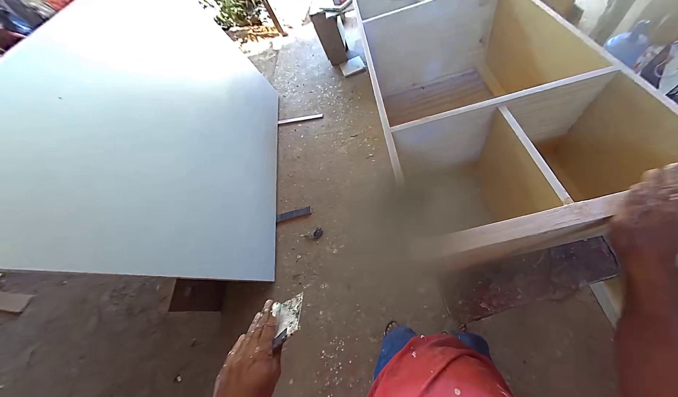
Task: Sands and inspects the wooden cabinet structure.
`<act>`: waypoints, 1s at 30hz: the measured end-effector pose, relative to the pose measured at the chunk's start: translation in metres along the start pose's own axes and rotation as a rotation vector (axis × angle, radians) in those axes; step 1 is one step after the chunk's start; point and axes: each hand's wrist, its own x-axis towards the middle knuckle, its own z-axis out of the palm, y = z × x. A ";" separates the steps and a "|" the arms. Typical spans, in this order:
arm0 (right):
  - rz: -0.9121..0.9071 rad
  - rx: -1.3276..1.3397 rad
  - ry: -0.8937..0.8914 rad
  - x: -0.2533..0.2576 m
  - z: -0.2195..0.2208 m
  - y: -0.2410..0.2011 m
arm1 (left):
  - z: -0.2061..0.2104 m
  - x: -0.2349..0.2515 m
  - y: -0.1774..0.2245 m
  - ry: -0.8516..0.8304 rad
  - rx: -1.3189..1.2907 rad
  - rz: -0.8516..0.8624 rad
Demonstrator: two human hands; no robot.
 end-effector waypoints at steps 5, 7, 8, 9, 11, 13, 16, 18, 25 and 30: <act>-0.493 0.249 -0.141 -0.151 -0.001 -0.170 | 0.022 0.037 0.040 0.108 -0.493 0.055; -0.672 0.530 -0.250 -0.182 -0.013 -0.207 | 0.020 0.053 0.060 0.176 -0.608 0.197; -0.681 0.590 -0.205 -0.180 -0.018 -0.214 | 0.015 0.063 0.073 0.211 -0.639 0.305; -0.644 0.573 -0.107 -0.170 -0.021 -0.215 | 0.007 0.072 0.089 0.248 -0.635 0.441; -0.511 0.420 0.008 -0.131 -0.022 -0.200 | -0.008 0.091 0.128 0.302 -0.545 0.744; -0.350 0.230 -0.022 -0.092 -0.016 -0.176 | -0.017 0.117 0.163 0.337 -0.451 1.039; -0.217 0.096 -0.061 -0.074 0.009 -0.156 | -0.017 0.172 0.183 0.249 -0.272 1.374; -0.219 0.082 -0.046 -0.076 0.014 -0.155 | -0.008 0.220 0.175 0.204 -0.224 1.489; -0.178 0.073 -0.006 -0.075 0.019 -0.158 | -0.030 0.261 0.169 0.244 -0.240 1.336; -0.199 0.088 0.052 -0.072 0.026 -0.157 | -0.001 0.251 0.163 0.213 -0.291 1.501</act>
